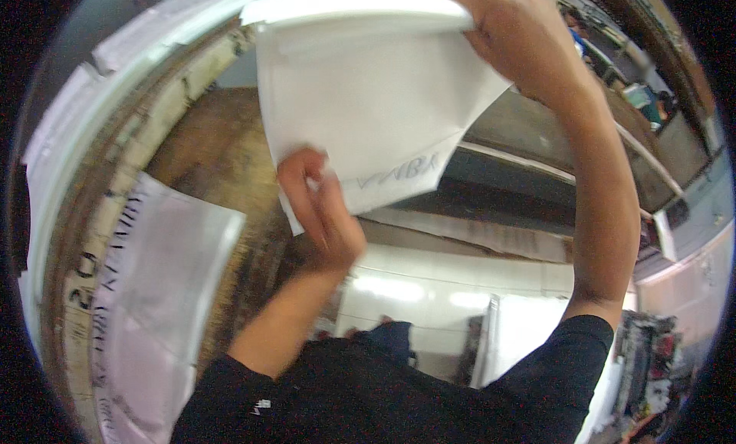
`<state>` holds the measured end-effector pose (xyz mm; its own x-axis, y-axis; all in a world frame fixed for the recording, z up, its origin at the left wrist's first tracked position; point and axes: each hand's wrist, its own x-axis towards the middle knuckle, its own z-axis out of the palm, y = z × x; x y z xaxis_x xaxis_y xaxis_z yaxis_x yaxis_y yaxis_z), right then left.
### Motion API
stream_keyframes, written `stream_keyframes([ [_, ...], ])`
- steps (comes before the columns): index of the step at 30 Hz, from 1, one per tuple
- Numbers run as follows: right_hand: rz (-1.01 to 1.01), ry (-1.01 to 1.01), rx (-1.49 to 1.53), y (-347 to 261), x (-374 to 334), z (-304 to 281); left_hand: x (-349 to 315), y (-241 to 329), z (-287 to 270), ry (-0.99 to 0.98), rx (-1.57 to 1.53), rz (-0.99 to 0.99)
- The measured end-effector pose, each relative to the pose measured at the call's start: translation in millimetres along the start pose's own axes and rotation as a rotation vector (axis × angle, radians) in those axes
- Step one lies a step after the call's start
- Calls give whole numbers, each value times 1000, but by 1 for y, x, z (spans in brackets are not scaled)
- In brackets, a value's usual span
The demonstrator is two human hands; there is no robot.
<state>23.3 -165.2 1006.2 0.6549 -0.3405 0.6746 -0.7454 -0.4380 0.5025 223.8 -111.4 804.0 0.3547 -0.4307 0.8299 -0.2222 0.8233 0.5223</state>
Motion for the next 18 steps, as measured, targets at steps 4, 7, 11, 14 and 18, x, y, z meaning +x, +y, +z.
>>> stream_keyframes([
  [4, 248, -278, -251, -13, -2, -110, -11, -2, 62, 145, -307, -405],
  [7, 149, -150, -254, 5, -33, -123, -46, -38, 54, 212, -267, -615],
  [11, 123, -87, -161, 11, -61, -136, -114, -100, 30, 117, -606, -1308],
  [14, 439, -183, -265, 50, -101, -126, -174, -76, 47, 30, -932, -1849],
  [18, 199, -612, -358, -9, -152, -28, -208, -79, 25, 71, -989, -2049],
])
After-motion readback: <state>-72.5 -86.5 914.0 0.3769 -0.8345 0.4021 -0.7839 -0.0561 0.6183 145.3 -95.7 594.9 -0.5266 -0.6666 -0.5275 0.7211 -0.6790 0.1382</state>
